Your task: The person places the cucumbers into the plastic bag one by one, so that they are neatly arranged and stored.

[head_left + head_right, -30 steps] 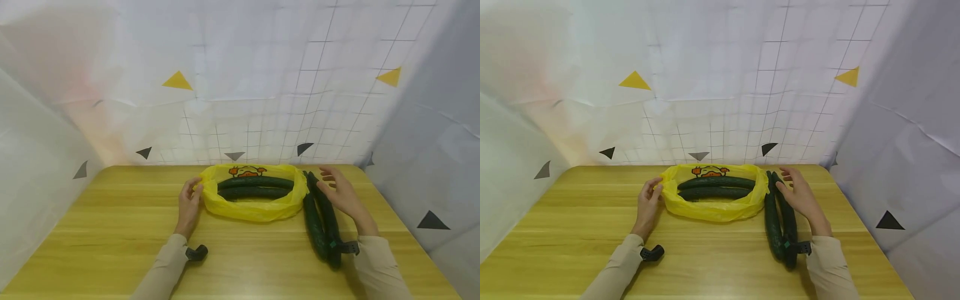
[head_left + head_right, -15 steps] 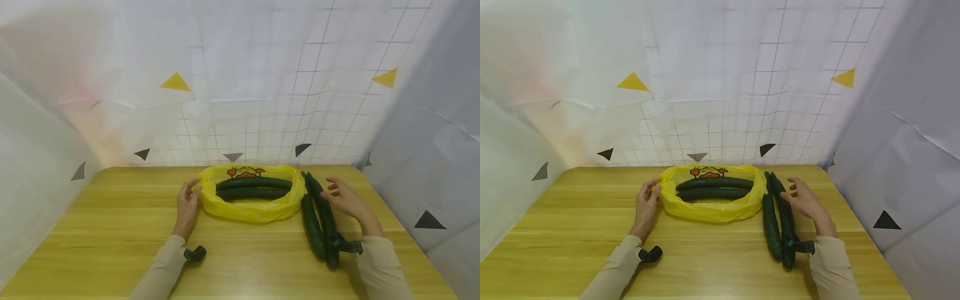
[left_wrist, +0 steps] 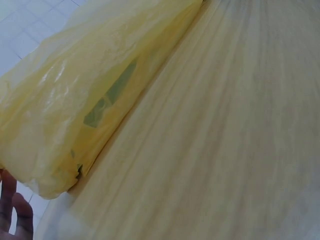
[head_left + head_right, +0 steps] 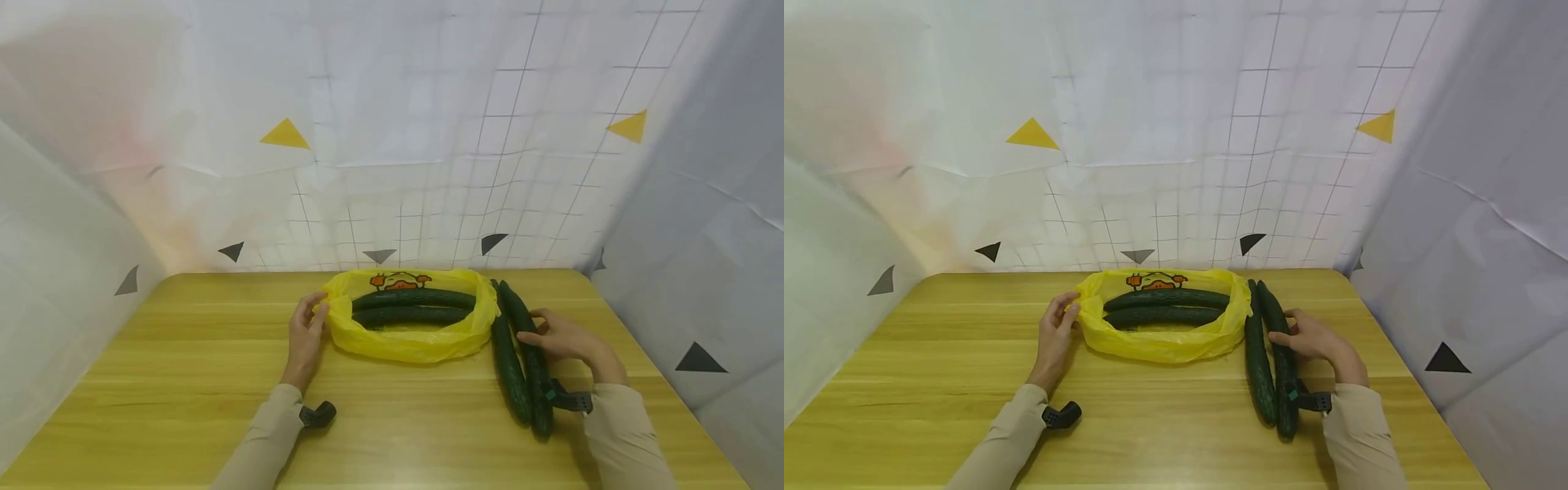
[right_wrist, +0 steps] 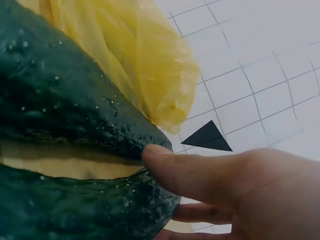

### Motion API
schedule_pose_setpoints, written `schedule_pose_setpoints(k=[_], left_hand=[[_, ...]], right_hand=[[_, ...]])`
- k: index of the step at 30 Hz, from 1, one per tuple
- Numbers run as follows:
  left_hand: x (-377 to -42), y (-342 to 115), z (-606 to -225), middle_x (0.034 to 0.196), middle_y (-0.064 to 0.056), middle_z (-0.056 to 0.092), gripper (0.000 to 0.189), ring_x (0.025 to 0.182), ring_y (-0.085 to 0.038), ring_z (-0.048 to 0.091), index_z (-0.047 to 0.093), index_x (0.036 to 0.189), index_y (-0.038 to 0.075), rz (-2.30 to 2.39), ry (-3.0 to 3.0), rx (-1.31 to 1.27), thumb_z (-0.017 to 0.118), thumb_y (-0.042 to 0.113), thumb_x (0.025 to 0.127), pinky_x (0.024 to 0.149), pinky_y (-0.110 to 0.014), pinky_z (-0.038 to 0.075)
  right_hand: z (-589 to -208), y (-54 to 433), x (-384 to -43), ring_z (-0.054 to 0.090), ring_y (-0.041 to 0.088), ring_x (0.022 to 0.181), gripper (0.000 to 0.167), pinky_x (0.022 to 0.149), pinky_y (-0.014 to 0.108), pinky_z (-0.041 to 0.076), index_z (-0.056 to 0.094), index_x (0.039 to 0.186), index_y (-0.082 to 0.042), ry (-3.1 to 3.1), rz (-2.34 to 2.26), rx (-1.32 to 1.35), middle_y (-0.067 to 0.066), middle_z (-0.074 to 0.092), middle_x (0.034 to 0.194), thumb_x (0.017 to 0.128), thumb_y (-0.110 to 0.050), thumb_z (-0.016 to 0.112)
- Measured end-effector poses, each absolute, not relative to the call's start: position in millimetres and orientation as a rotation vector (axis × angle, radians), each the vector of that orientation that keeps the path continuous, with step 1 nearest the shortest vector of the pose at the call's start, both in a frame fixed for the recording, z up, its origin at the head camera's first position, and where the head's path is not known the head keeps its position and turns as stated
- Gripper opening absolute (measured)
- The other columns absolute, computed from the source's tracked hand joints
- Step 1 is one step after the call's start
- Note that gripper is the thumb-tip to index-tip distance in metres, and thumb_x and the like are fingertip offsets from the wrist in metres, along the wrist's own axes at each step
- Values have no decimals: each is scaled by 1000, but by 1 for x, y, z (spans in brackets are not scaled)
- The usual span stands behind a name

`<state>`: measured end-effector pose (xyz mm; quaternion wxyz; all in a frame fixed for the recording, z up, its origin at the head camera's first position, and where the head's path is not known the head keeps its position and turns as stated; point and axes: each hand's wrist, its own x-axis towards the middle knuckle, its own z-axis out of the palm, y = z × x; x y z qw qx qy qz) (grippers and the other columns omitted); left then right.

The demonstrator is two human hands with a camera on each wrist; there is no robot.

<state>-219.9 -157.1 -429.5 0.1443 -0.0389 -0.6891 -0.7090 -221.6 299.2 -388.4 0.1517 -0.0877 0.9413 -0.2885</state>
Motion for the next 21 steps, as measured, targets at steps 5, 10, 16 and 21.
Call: schedule_pose_setpoints(k=[5,10,16,21], left_hand=[[-228,-159,-441,130,2,54,31,80,-29,45,55,124,14,-2047,-1986,-90,54,27,96,65,-29,44],[-234,-158,-451,125,2,55,31,74,-21,45,56,123,17,-2037,-1966,-93,56,32,95,62,-24,42],[-234,-159,-452,126,3,55,32,76,-19,45,56,123,17,-2045,-1984,-84,56,33,95,63,-23,42],[-230,-160,-443,125,1,55,31,80,-32,45,55,125,14,-2039,-2009,-79,54,27,96,65,-28,44]], right_hand=[[-392,299,-222,63,35,98,75,74,39,55,25,139,14,2632,-931,-204,39,50,121,94,-38,56],[-397,301,-221,62,37,102,77,77,40,54,27,138,15,2654,-900,-190,39,50,123,94,-43,54],[-403,301,-224,55,43,111,77,87,47,49,33,136,13,2713,-843,-193,37,49,127,93,-47,53],[-405,301,-226,51,43,117,76,92,49,47,31,139,9,2680,-923,-129,35,44,134,93,-48,53]])
